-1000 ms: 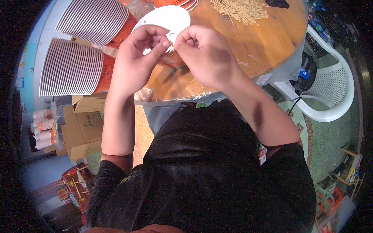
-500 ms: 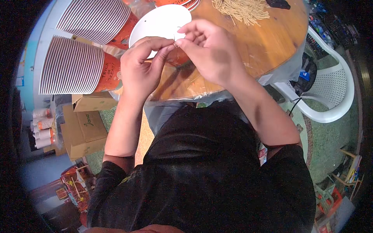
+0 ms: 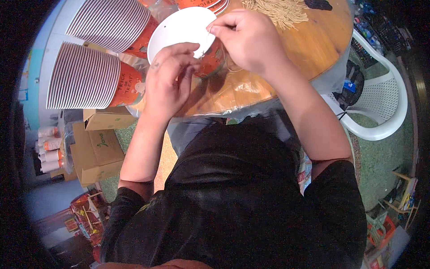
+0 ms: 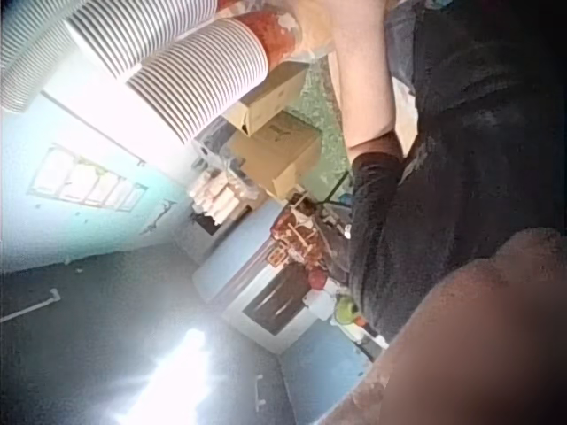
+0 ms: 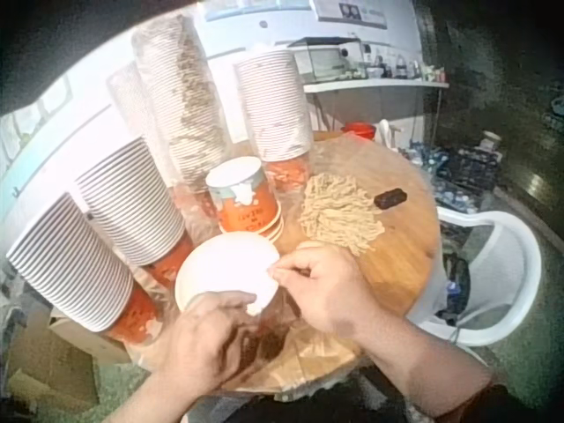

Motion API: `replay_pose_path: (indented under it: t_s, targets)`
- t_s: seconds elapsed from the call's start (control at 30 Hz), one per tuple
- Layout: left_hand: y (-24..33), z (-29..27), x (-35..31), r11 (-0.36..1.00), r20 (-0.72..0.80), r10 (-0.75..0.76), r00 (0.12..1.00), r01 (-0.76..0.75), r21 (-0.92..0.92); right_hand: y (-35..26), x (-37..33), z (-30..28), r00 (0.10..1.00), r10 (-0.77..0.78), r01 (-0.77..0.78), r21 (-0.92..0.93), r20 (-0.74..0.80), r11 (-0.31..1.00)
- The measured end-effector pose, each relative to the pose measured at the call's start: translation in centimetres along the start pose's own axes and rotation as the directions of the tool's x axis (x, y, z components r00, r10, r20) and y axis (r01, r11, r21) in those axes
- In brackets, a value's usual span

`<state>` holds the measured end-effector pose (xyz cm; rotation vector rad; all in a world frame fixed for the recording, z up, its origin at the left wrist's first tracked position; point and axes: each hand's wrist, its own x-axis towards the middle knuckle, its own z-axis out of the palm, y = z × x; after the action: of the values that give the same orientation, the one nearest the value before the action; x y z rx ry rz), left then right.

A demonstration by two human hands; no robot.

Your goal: Organizing and securing stacks of paper cups using rubber bands.

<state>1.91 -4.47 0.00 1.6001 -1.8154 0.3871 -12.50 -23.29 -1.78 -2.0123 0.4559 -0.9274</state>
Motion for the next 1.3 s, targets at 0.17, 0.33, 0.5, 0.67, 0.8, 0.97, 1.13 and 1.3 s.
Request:
replay_pose_path:
  t_s: [0.17,0.33,0.5,0.67,0.8,0.97,1.13,1.3]
  targets:
    - [-0.1,-0.4,0.4,0.996,0.065,0.074,0.995,-0.076,0.037,-0.3,0.7,0.1,1.0,-0.019,0.019,-0.016,0.008,1.0]
    - [0.2,-1.4,1.5,0.999,0.19,0.05,0.981,-0.045,-0.028,-1.2,0.7,0.1,1.0,0.011,-0.012,0.013,0.019,1.0]
    - [0.5,-0.9,2.7,0.865,0.13,-0.33,0.935,0.355,-0.354,-1.4,0.3,-0.1,0.977,-0.2,0.204,-0.036,0.078,0.978]
    - [0.7,-0.6,4.9,0.806,0.222,-0.453,0.864,0.503,-0.313,-0.6,-0.2,0.1,0.954,-0.3,0.301,-0.038,0.009,0.953]
    - [-0.2,0.4,4.2,0.64,0.261,-0.497,0.827,0.553,-0.533,-0.8,-1.5,0.8,0.939,-0.296,0.318,0.116,-0.175,0.941]
    - [-0.6,0.1,4.6,0.474,0.332,-0.539,0.774,0.605,-0.64,3.2,-4.7,2.3,0.824,-0.469,0.464,-0.095,-0.317,0.88]
    - [-1.2,0.1,4.4,0.462,0.358,-0.497,0.791,0.59,-0.662,3.0,-4.3,3.9,0.792,-0.537,0.548,-0.05,-0.29,0.835]
    - [-1.4,-0.4,4.6,0.425,0.424,-0.511,0.748,0.649,-0.631,2.5,-3.9,4.1,0.778,-0.569,0.58,-0.044,-0.265,0.814]
